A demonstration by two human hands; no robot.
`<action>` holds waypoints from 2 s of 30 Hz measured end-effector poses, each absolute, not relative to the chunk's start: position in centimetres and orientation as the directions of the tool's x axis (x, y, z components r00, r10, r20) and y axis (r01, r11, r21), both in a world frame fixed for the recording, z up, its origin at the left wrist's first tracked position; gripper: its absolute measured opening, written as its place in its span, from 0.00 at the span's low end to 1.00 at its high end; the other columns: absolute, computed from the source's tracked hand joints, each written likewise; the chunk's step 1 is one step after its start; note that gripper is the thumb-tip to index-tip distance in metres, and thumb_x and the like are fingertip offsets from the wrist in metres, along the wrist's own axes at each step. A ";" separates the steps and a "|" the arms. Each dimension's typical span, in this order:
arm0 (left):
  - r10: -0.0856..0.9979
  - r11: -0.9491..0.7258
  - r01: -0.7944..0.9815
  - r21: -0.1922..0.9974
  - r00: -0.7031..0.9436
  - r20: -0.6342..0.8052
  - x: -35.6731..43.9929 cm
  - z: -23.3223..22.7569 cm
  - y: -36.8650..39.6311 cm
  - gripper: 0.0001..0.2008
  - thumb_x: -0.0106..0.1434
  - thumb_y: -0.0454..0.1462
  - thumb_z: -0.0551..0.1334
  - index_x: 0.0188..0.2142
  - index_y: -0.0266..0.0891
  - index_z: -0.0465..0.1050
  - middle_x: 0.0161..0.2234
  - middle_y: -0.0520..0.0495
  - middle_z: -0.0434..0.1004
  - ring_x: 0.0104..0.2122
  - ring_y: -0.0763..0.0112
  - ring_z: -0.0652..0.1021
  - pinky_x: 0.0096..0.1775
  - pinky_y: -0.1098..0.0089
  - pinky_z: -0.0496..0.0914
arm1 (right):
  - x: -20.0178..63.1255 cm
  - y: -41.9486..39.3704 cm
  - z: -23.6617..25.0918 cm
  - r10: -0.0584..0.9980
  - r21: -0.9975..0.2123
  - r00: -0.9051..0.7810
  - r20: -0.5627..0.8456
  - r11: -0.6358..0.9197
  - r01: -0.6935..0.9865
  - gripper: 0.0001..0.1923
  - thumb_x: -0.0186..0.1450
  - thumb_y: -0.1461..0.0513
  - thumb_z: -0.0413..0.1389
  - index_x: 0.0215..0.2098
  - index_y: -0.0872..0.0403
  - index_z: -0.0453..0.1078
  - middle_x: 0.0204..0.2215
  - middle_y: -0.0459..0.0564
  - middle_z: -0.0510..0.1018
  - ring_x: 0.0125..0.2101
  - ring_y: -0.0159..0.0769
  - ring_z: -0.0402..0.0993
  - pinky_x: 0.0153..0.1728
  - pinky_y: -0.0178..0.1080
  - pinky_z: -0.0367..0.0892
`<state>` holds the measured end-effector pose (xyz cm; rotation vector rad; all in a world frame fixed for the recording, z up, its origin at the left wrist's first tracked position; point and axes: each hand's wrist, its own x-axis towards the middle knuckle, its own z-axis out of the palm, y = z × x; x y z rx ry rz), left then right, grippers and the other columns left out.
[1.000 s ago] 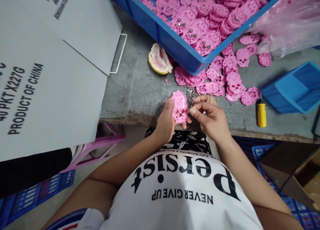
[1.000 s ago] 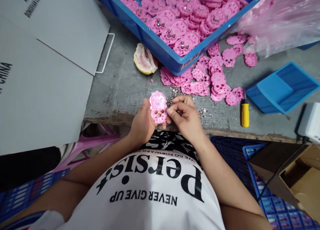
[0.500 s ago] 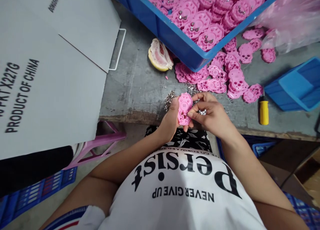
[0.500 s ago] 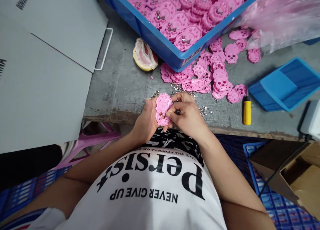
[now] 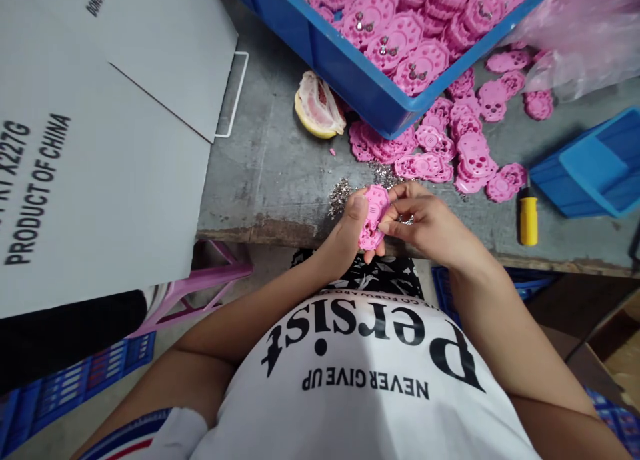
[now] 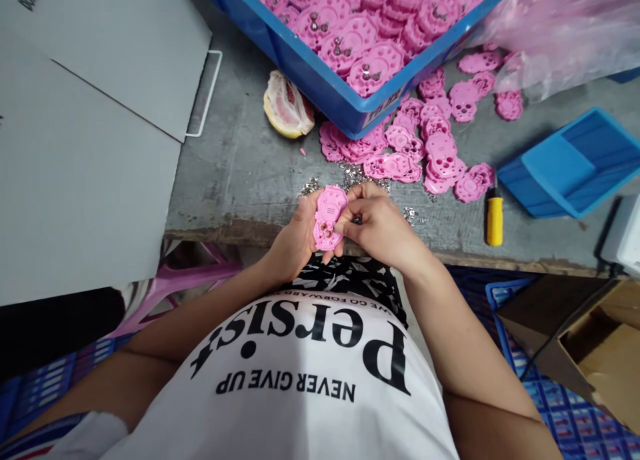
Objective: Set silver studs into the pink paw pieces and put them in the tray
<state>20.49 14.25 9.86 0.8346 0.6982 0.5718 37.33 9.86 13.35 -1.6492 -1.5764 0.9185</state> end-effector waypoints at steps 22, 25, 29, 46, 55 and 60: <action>0.650 0.577 -0.160 0.801 0.683 -0.332 20.8 10.3 14.3 0.40 0.61 0.68 0.57 0.59 0.43 0.62 0.23 0.54 0.71 0.17 0.71 0.72 0.18 0.72 0.64 | 36.3 9.1 12.2 0.993 -0.764 0.117 0.026 -0.055 0.643 0.07 0.62 0.63 0.63 0.25 0.51 0.74 0.41 0.53 0.77 0.45 0.46 0.72 0.49 0.49 0.67; 0.631 0.600 -0.169 0.782 0.701 -0.333 20.8 10.5 14.3 0.37 0.62 0.67 0.55 0.54 0.41 0.64 0.24 0.53 0.71 0.18 0.71 0.73 0.18 0.71 0.65 | 36.1 8.8 12.0 0.988 -0.812 0.155 -0.005 -0.094 0.576 0.04 0.62 0.60 0.64 0.31 0.50 0.74 0.41 0.53 0.77 0.44 0.46 0.73 0.47 0.49 0.68; 0.623 0.592 -0.152 0.792 0.709 -0.330 20.6 10.8 14.3 0.29 0.67 0.60 0.57 0.54 0.41 0.61 0.27 0.52 0.73 0.19 0.72 0.74 0.20 0.71 0.67 | 36.6 8.8 11.6 0.979 -0.947 0.189 -0.074 -0.129 0.296 0.11 0.62 0.53 0.66 0.33 0.50 0.74 0.45 0.53 0.78 0.44 0.43 0.75 0.47 0.46 0.70; 0.747 0.511 -0.121 0.851 0.552 -0.370 19.2 11.0 14.3 0.24 0.56 0.32 0.64 0.52 0.39 0.62 0.36 0.48 0.80 0.22 0.74 0.76 0.19 0.73 0.64 | 40.0 11.6 8.4 0.911 -0.549 0.324 0.256 -0.139 0.824 0.05 0.64 0.63 0.60 0.37 0.51 0.78 0.43 0.57 0.77 0.46 0.52 0.70 0.50 0.55 0.66; 0.768 0.498 -0.130 0.858 0.525 -0.366 19.1 11.0 14.3 0.22 0.56 0.32 0.64 0.49 0.39 0.62 0.36 0.48 0.80 0.22 0.74 0.76 0.18 0.73 0.64 | 38.5 13.0 7.5 0.965 -0.419 0.163 0.205 -0.064 0.906 0.10 0.67 0.63 0.55 0.32 0.51 0.78 0.40 0.60 0.77 0.44 0.53 0.67 0.45 0.53 0.65; 0.775 0.503 -0.126 0.855 0.504 -0.382 19.2 10.9 14.4 0.21 0.55 0.32 0.65 0.49 0.39 0.62 0.37 0.47 0.80 0.22 0.74 0.76 0.19 0.73 0.64 | 39.0 12.2 8.2 0.906 -0.725 0.385 0.174 -0.147 0.673 0.04 0.63 0.61 0.60 0.30 0.51 0.74 0.31 0.51 0.77 0.35 0.43 0.70 0.39 0.46 0.65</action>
